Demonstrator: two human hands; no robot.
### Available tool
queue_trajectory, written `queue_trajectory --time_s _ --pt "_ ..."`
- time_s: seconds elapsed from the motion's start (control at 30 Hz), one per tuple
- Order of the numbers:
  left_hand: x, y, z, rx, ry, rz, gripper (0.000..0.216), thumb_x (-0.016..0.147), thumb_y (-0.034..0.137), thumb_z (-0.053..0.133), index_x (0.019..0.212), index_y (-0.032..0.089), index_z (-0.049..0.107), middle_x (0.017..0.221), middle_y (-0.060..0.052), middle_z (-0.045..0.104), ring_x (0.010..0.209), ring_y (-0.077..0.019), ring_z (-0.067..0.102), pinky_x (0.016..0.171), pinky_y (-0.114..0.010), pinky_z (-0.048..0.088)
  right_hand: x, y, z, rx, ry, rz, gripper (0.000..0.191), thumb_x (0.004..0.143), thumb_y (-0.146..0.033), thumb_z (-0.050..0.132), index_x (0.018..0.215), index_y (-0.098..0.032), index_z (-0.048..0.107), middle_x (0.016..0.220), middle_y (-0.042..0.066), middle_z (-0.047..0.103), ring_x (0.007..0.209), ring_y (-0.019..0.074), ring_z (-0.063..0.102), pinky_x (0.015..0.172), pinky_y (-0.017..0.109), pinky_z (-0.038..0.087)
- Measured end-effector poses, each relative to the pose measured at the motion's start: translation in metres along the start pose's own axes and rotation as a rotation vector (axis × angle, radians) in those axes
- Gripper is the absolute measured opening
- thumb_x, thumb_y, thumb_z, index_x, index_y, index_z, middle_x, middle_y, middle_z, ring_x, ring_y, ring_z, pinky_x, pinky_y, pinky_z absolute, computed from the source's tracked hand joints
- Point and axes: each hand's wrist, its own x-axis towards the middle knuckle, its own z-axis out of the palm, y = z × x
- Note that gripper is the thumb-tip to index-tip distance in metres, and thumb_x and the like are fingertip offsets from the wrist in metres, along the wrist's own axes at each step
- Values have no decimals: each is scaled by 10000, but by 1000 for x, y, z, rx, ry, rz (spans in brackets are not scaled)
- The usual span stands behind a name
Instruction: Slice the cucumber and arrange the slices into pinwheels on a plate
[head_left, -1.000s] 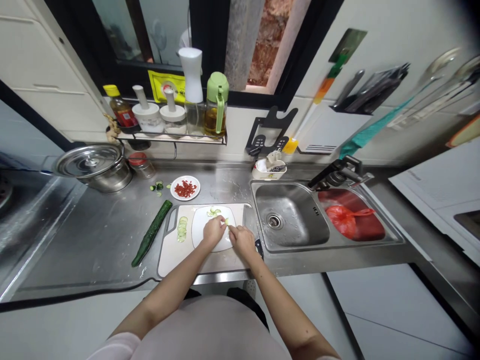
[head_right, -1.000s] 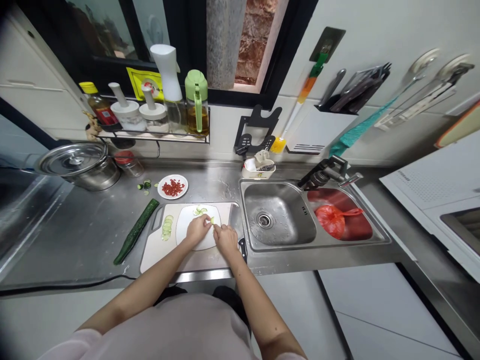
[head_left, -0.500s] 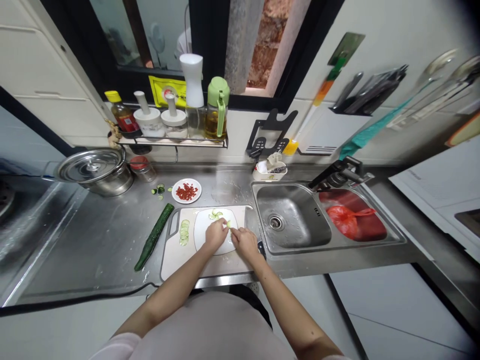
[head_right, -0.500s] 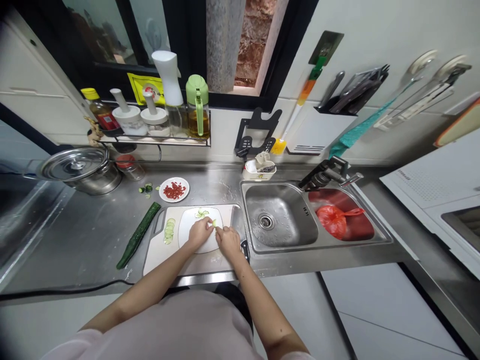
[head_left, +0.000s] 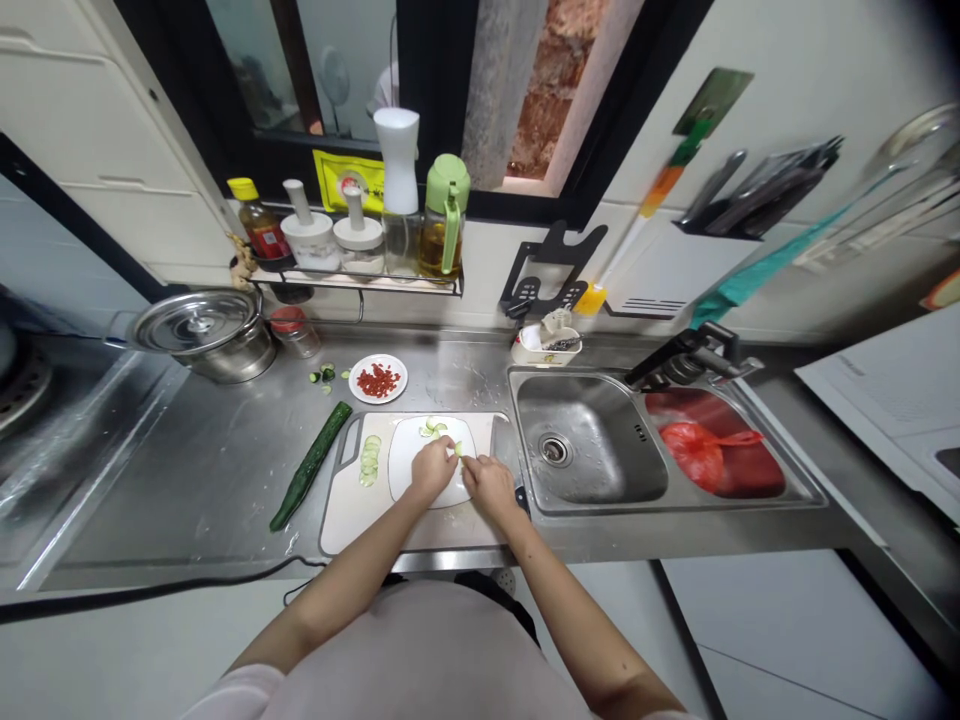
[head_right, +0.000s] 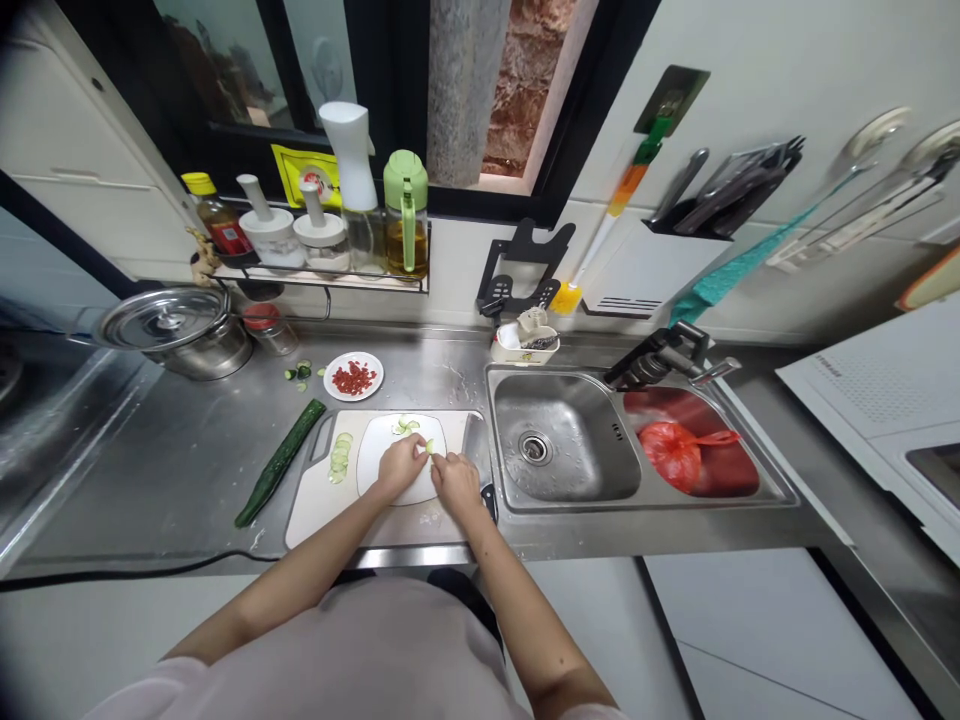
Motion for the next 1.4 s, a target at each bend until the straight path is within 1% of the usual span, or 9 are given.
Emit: queue_trajectory --time_s 0.27,0.43,0.57,0.73,0.83,0.9,1.0,1.13,1.4 --pt "-4 4 1 -18 5 -17 236 854 254 582 1089 234 572 862 4 693 831 -167 639 699 -252 401 -3 3 1 72 50 16 314 978 -307 421 1189 -231 642 1001 63 683 956 182 578 783 250 362" --pt "-21 -2 -7 -58 40 40 205 859 292 578 1057 240 588 881 9 673 843 -157 625 722 -248 408 -4 7 6 130 132 29 332 980 -294 407 1208 -222 638 995 60 685 952 175 576 795 243 365" --pt "-42 -31 -25 -96 159 34 167 879 308 539 1013 239 610 867 8 659 850 -151 618 731 -238 403 -6 3 8 176 214 20 340 979 -276 394 1185 -199 654 973 69 688 927 179 572 812 252 372" --pt "-69 -85 -46 -76 296 -151 174 866 332 540 996 250 623 816 18 655 768 -153 606 665 -241 369 -14 -21 18 239 257 -70 338 978 -255 385 1130 -185 679 938 74 690 902 181 570 814 258 379" --pt "-84 -109 -50 -54 293 -245 192 857 357 543 1003 258 618 835 16 663 756 -164 608 637 -248 351 -24 -39 28 251 246 -139 337 983 -255 378 1096 -194 690 882 63 686 857 175 571 783 256 380" --pt "-91 -117 -51 -36 291 -299 213 857 373 539 1023 260 611 860 11 669 772 -174 614 645 -255 353 -30 -48 34 252 240 -168 333 985 -257 377 1086 -201 689 854 55 681 835 173 570 759 254 380" --pt "-96 -122 -51 35 320 -343 262 861 386 532 1073 246 598 882 -8 669 839 -200 620 683 -275 360 -37 -53 38 252 251 -181 323 984 -254 379 1082 -204 683 849 55 678 827 174 573 745 256 383" --pt "-92 -119 -50 106 358 -364 307 847 423 556 1079 226 594 886 -30 660 932 -236 615 775 -311 370 -40 -48 34 265 290 -168 329 978 -240 375 1074 -196 687 828 59 680 805 178 577 753 265 394" --pt "-82 -119 -43 108 383 -376 287 844 428 555 1035 222 615 901 -49 666 948 -259 616 838 -368 358 -46 -36 22 333 335 -114 351 978 -262 363 1068 -196 695 886 79 710 837 191 611 777 272 428"
